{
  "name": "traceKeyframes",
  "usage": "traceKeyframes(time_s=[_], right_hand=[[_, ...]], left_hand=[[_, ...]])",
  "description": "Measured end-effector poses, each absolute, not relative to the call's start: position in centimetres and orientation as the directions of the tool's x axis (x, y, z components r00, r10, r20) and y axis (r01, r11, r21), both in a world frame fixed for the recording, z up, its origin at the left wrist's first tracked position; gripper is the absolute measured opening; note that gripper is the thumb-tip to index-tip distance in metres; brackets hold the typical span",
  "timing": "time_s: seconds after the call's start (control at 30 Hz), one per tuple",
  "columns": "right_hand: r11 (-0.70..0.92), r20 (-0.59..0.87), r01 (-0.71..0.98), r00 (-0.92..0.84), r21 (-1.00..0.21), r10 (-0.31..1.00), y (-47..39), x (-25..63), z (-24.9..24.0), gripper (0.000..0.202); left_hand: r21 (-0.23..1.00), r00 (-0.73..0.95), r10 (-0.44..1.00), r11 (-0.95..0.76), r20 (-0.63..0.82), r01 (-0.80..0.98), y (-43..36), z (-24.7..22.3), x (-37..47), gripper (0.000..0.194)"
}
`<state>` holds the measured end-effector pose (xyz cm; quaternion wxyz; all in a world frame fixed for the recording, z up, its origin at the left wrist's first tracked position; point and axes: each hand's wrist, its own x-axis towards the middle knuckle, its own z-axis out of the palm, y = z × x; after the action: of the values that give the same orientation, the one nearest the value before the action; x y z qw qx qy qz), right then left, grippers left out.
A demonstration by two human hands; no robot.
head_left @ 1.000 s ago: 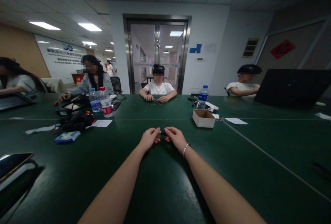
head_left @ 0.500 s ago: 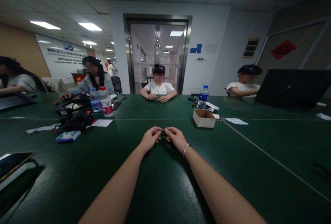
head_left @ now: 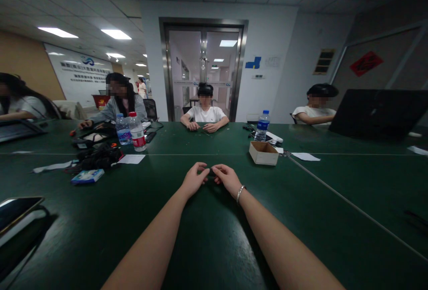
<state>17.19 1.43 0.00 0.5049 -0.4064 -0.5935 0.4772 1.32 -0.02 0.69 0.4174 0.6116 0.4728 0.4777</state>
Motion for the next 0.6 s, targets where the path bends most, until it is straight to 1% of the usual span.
traceKeyframes(time_s=[0.07,0.17,0.23,0.27,0.37,0.43,0.5,0.57,0.6], right_hand=[[0.217,0.213,0.007,-0.162,-0.976,0.963,1.46,17.18,-0.05,0.034],[0.219,0.214,0.013,-0.157,-0.976,0.964,1.47,17.17,-0.07,0.035],[0.215,0.212,0.007,-0.154,-0.977,0.965,1.45,17.16,-0.03,0.035],[0.213,0.21,0.003,-0.155,-0.977,0.965,1.44,17.15,0.01,0.035],[0.213,0.21,-0.002,-0.156,-0.977,0.965,1.38,17.11,0.12,0.035],[0.208,0.205,-0.001,-0.158,-0.978,0.966,1.33,17.09,0.2,0.036],[0.205,0.203,-0.006,-0.159,-0.979,0.966,1.31,17.09,0.23,0.036],[0.207,0.206,-0.014,-0.157,-0.978,0.966,1.32,17.1,0.2,0.036],[0.209,0.21,-0.017,-0.154,-0.978,0.966,1.34,17.1,0.18,0.036]], left_hand=[[0.967,0.103,0.98,-0.185,0.169,0.173,0.07,0.61,1.31,0.03],[0.953,0.131,0.964,-0.251,0.23,0.171,0.12,0.58,1.2,0.026],[0.942,0.124,0.954,-0.291,0.272,0.17,0.1,0.65,1.12,0.032],[0.943,0.114,0.956,-0.287,0.271,0.167,0.09,0.68,1.1,0.035],[0.968,0.097,0.978,-0.198,0.185,0.152,0.13,0.67,1.19,0.033],[0.971,0.115,0.98,-0.178,0.161,0.162,0.16,0.59,1.31,0.032],[0.958,0.13,0.97,-0.225,0.204,0.176,0.14,0.54,1.4,0.027],[0.95,0.109,0.963,-0.264,0.248,0.169,0.08,0.58,1.44,0.03],[0.953,0.094,0.965,-0.259,0.247,0.156,0.05,0.62,1.44,0.033]])
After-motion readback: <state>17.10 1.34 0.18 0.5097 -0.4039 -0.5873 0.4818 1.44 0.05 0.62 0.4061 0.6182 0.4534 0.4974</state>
